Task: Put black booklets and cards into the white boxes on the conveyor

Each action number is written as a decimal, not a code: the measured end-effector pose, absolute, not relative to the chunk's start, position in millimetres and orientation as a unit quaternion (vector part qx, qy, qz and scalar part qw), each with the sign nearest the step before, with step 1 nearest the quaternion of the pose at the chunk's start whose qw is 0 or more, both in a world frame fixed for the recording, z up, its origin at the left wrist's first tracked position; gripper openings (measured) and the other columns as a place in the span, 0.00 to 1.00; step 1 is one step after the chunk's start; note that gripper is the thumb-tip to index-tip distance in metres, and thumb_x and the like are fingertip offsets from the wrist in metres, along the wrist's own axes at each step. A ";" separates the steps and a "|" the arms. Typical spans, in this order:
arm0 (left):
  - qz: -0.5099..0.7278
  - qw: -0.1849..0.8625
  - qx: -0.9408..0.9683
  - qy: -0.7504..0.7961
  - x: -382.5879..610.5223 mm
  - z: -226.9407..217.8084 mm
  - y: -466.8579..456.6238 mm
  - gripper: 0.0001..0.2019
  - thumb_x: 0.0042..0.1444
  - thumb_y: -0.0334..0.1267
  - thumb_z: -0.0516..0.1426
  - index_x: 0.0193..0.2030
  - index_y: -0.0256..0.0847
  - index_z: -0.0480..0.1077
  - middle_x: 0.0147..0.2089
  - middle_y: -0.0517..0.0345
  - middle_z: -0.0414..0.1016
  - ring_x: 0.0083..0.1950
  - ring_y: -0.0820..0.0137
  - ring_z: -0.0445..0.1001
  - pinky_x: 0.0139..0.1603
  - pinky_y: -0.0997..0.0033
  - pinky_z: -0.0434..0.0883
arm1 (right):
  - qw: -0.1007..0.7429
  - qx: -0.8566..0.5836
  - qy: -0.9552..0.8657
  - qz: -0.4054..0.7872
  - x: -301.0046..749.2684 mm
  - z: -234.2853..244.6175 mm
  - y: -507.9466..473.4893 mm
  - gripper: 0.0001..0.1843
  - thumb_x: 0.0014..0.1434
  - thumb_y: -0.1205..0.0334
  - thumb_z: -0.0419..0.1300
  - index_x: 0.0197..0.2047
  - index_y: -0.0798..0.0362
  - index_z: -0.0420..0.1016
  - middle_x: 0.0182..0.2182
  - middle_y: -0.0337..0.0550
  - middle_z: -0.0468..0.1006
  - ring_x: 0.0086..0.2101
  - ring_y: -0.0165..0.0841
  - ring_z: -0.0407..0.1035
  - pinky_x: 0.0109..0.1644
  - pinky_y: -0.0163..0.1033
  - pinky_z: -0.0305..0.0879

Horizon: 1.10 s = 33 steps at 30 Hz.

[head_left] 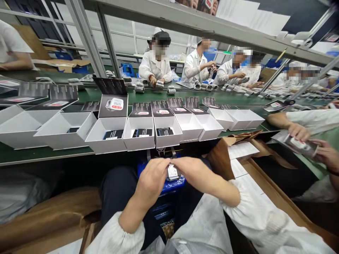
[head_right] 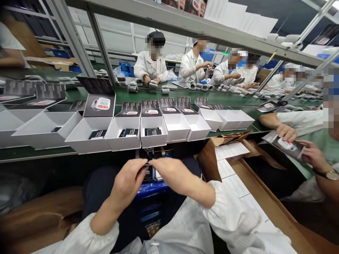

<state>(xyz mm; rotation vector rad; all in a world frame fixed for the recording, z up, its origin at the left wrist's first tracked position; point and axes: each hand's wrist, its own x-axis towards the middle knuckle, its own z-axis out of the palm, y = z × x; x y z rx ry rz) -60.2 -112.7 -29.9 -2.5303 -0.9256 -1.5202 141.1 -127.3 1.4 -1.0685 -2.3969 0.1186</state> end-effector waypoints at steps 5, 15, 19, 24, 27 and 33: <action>-0.462 0.011 -0.804 -0.375 -67.8 -47.1 -87.3 0.19 0.64 0.30 0.54 0.61 0.43 0.62 0.54 0.48 0.74 0.58 0.62 0.72 0.60 0.56 0.72 | 0.317 -0.477 -0.796 -0.196 193.8 39.2 -60.4 0.17 0.71 0.69 0.47 0.54 0.52 0.74 0.47 0.49 0.81 0.46 0.36 0.75 0.55 0.43 0.68; 0.012 -0.110 -0.876 -0.469 -94.3 -170.7 -73.5 0.32 0.56 0.22 0.53 0.68 0.41 0.59 0.71 0.37 0.57 0.72 0.51 0.57 0.63 0.43 0.66 | 0.119 -0.422 -0.895 -0.079 165.0 -78.4 -77.4 0.09 0.68 0.59 0.58 0.47 0.51 0.77 0.45 0.48 0.80 0.51 0.41 0.69 0.64 0.54 0.52; -0.057 -0.072 -0.888 -0.451 -98.3 -173.8 -73.6 0.25 0.58 0.21 0.48 0.58 0.42 0.72 0.61 0.41 0.73 0.63 0.54 0.70 0.58 0.51 0.72 | -0.041 -0.453 -0.890 -0.013 139.0 -130.2 -88.5 0.08 0.67 0.63 0.59 0.47 0.56 0.76 0.49 0.52 0.78 0.50 0.43 0.69 0.64 0.56 0.52; -0.142 -0.017 -0.888 -0.438 -112.9 -176.8 -74.0 0.24 0.57 0.21 0.49 0.54 0.43 0.75 0.54 0.46 0.78 0.60 0.53 0.72 0.56 0.51 0.73 | -0.061 -0.463 -0.884 -0.018 139.0 -134.3 -89.5 0.10 0.69 0.64 0.56 0.49 0.59 0.74 0.47 0.52 0.78 0.48 0.40 0.70 0.60 0.49 0.59; -0.230 0.022 -0.874 -0.427 -120.1 -164.1 -80.4 0.21 0.61 0.23 0.47 0.53 0.40 0.74 0.48 0.48 0.79 0.55 0.56 0.74 0.54 0.55 0.73 | -0.076 -0.454 -0.888 -0.010 136.0 -127.9 -94.6 0.08 0.68 0.68 0.55 0.45 0.60 0.75 0.43 0.52 0.78 0.44 0.40 0.71 0.55 0.46 0.61; -0.319 0.034 -0.861 -0.396 -122.0 -124.7 -113.6 0.15 0.65 0.25 0.47 0.51 0.39 0.71 0.45 0.52 0.77 0.47 0.66 0.74 0.50 0.68 0.73 | -0.054 -0.485 -0.871 0.050 137.3 -123.6 -89.5 0.09 0.68 0.69 0.55 0.40 0.59 0.77 0.37 0.51 0.79 0.41 0.39 0.73 0.48 0.41 0.62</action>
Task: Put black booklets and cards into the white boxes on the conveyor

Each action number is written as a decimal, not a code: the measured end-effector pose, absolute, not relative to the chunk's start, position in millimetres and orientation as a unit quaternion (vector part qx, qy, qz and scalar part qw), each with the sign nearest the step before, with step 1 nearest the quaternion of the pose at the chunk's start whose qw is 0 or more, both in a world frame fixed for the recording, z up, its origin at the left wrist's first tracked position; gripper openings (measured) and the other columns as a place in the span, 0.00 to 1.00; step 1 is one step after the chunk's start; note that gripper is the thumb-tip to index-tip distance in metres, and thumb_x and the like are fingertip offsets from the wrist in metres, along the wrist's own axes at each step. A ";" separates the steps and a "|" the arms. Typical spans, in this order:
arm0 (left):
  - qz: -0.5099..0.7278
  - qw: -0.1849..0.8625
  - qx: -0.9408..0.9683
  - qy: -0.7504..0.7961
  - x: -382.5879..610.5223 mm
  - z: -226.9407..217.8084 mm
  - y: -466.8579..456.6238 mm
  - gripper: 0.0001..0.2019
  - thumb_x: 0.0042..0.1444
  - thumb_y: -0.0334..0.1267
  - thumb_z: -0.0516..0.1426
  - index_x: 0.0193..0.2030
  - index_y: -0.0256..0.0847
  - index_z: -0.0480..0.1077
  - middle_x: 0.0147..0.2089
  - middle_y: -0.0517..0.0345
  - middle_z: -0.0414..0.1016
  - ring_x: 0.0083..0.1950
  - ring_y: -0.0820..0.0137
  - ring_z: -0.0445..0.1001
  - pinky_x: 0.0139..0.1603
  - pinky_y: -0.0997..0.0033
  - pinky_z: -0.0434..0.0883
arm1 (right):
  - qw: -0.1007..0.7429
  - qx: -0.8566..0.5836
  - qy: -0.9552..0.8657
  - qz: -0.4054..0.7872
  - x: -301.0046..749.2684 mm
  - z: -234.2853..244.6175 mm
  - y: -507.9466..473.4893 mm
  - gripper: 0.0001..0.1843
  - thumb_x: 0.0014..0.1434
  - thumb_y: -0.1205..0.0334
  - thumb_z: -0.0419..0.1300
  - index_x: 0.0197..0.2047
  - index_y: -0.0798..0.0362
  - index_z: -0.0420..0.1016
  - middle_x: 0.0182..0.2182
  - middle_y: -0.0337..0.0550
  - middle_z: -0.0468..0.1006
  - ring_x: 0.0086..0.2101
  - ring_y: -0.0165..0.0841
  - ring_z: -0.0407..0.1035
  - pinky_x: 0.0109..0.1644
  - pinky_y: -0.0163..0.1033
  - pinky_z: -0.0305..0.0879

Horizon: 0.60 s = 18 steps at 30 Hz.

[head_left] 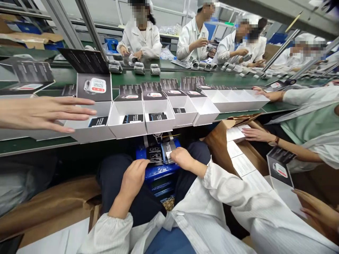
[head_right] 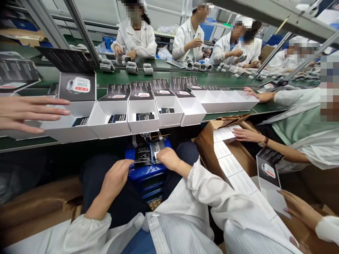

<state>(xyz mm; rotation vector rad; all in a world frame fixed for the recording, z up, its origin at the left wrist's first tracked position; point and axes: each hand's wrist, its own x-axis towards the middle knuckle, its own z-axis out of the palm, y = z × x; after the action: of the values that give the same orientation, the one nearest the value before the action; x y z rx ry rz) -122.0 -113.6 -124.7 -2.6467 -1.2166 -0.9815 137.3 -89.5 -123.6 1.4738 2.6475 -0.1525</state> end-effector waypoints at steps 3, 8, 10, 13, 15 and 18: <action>-0.313 0.031 -0.870 -0.379 -112.1 -115.3 -121.6 0.16 0.65 0.25 0.46 0.50 0.39 0.72 0.44 0.51 0.75 0.46 0.66 0.74 0.47 0.69 0.74 | 0.031 0.511 0.856 -0.072 143.1 -113.2 -82.5 0.10 0.69 0.60 0.59 0.40 0.57 0.78 0.39 0.48 0.80 0.41 0.37 0.74 0.43 0.36 0.63; -0.372 0.038 -0.866 -0.332 -75.0 -88.9 -112.4 0.15 0.64 0.25 0.49 0.54 0.39 0.70 0.42 0.52 0.75 0.42 0.67 0.74 0.43 0.68 0.75 | -0.086 0.510 0.849 -0.107 149.1 -66.8 -107.9 0.13 0.73 0.59 0.51 0.49 0.49 0.76 0.40 0.41 0.82 0.40 0.33 0.76 0.42 0.33 0.65; -0.430 0.034 -0.853 -0.294 -54.4 -66.0 -105.7 0.17 0.63 0.24 0.51 0.57 0.40 0.67 0.44 0.51 0.75 0.45 0.67 0.74 0.47 0.67 0.75 | -0.169 0.489 0.850 -0.095 152.0 -43.3 -124.1 0.14 0.73 0.60 0.49 0.54 0.48 0.74 0.42 0.42 0.82 0.40 0.34 0.76 0.42 0.35 0.68; -0.501 0.039 -0.826 -0.257 -28.4 -26.3 -93.5 0.21 0.62 0.25 0.55 0.62 0.41 0.63 0.51 0.48 0.73 0.53 0.65 0.73 0.55 0.63 0.74 | -0.271 0.479 0.835 0.025 167.3 -7.7 -126.6 0.17 0.72 0.65 0.47 0.57 0.50 0.72 0.46 0.46 0.81 0.44 0.35 0.75 0.47 0.38 0.70; -0.516 0.059 -0.813 -0.263 -20.9 -5.6 -82.3 0.23 0.62 0.28 0.57 0.63 0.41 0.61 0.56 0.44 0.70 0.60 0.62 0.70 0.61 0.58 0.71 | -0.321 0.502 0.792 0.131 187.3 12.6 -108.1 0.18 0.72 0.68 0.46 0.56 0.51 0.73 0.47 0.48 0.80 0.46 0.36 0.74 0.51 0.40 0.68; -0.476 0.111 -0.814 -0.314 -24.8 7.1 -60.9 0.23 0.62 0.33 0.58 0.63 0.40 0.61 0.60 0.41 0.68 0.66 0.54 0.64 0.64 0.48 0.67 | -0.294 0.548 0.757 0.202 225.4 28.3 -64.9 0.16 0.71 0.68 0.49 0.53 0.52 0.76 0.46 0.50 0.81 0.47 0.39 0.73 0.54 0.44 0.66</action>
<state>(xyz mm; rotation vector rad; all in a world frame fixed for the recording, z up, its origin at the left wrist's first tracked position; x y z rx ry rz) -24.8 -60.9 7.1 -2.3903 -0.9213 -1.3986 225.4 -64.9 28.3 2.1422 2.9608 0.7891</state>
